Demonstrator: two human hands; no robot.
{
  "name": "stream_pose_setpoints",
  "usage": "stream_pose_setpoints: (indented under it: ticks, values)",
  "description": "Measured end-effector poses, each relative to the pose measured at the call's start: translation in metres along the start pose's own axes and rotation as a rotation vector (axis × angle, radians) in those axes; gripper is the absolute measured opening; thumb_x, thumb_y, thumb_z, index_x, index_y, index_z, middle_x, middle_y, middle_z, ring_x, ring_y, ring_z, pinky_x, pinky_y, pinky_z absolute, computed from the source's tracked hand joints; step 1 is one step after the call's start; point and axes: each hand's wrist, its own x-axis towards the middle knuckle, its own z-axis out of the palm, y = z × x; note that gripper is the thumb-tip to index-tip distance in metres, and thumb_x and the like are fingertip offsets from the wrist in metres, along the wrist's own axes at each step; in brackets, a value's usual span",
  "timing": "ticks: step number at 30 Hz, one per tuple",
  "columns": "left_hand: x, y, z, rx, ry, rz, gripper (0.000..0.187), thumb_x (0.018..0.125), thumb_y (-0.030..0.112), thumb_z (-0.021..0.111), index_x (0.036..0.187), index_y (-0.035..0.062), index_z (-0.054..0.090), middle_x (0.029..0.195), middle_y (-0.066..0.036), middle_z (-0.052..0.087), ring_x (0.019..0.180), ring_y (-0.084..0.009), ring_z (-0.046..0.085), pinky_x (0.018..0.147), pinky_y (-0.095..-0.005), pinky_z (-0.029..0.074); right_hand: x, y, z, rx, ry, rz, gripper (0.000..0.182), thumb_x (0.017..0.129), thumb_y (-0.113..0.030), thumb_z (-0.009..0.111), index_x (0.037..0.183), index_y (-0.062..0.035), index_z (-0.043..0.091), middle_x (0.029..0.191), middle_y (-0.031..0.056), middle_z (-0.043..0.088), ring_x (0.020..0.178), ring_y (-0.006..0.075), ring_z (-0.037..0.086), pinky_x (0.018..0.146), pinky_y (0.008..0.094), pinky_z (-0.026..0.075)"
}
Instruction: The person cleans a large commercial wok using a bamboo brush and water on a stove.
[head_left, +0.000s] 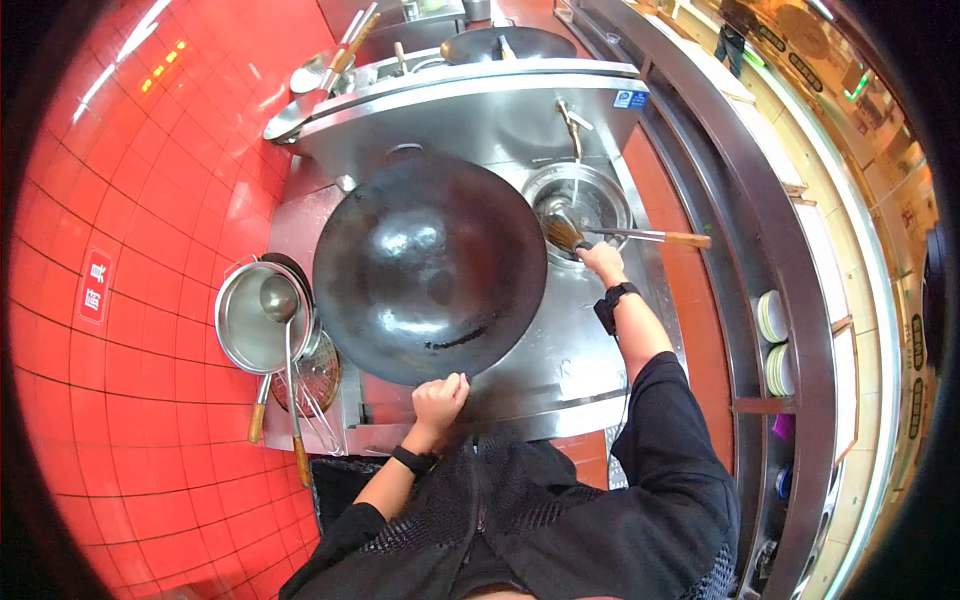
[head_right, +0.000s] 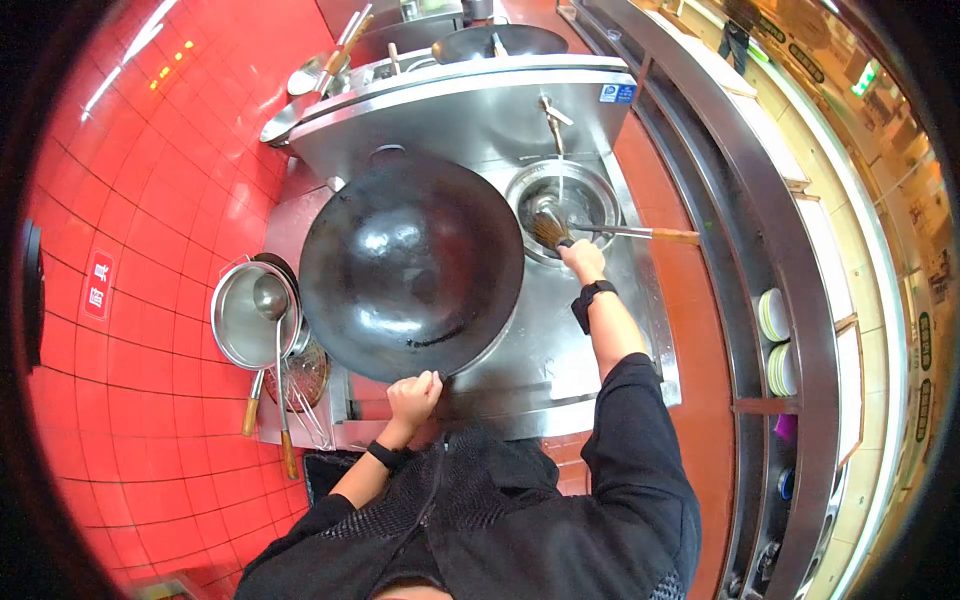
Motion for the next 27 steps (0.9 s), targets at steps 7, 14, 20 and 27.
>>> stream_pose_setpoints:
  ticks: [7,14,20,27]
  values:
    - [0.000,0.000,-0.002,-0.058,-0.004,0.006,0.032,0.081,0.021,0.065,0.055,0.0132,0.046,0.044,-0.006,0.046,0.038,-0.0234,0.050,0.039,-0.0367,0.039,0.009,-0.026,0.031,-0.123,0.006,-0.054,0.039,0.082,-0.035,0.061,0.099,-0.0009,0.068,0.107,0.0168,0.067,0.103,0.0314,0.064,0.088,0.0391,0.050]
    - [0.000,0.000,-0.002,-0.065,0.011,0.000,0.032,0.081,0.022,0.064,0.055,0.0137,0.046,0.044,-0.005,0.047,0.038,-0.0234,0.050,0.039,-0.0361,0.040,0.005,-0.016,0.000,-0.016,-0.062,-0.033,0.051,0.082,-0.047,0.059,0.098,0.0012,0.067,0.105,0.0190,0.066,0.098,0.0320,0.065,0.085,0.0384,0.050]
    - [-0.001,-0.001,0.001,-0.056,0.037,0.013,0.032,0.080,0.021,0.065,0.055,0.0139,0.047,0.044,-0.005,0.047,0.037,-0.0237,0.049,0.039,-0.0364,0.041,0.020,0.026,-0.055,0.641,-0.428,0.125,0.043,0.085,-0.049,0.060,0.069,-0.0093,0.059,0.057,0.0002,0.051,0.042,0.0094,0.042,0.037,0.0258,0.031]
    - [0.000,-0.001,0.000,-0.053,0.026,0.006,0.033,0.081,0.021,0.065,0.055,0.0133,0.046,0.043,-0.006,0.047,0.037,-0.0246,0.050,0.038,-0.0374,0.041,-0.029,0.039,-0.136,0.797,-0.329,0.043,0.041,0.087,-0.053,0.055,0.074,-0.0136,0.054,0.053,-0.0040,0.049,0.036,0.0046,0.041,0.032,0.0204,0.025]
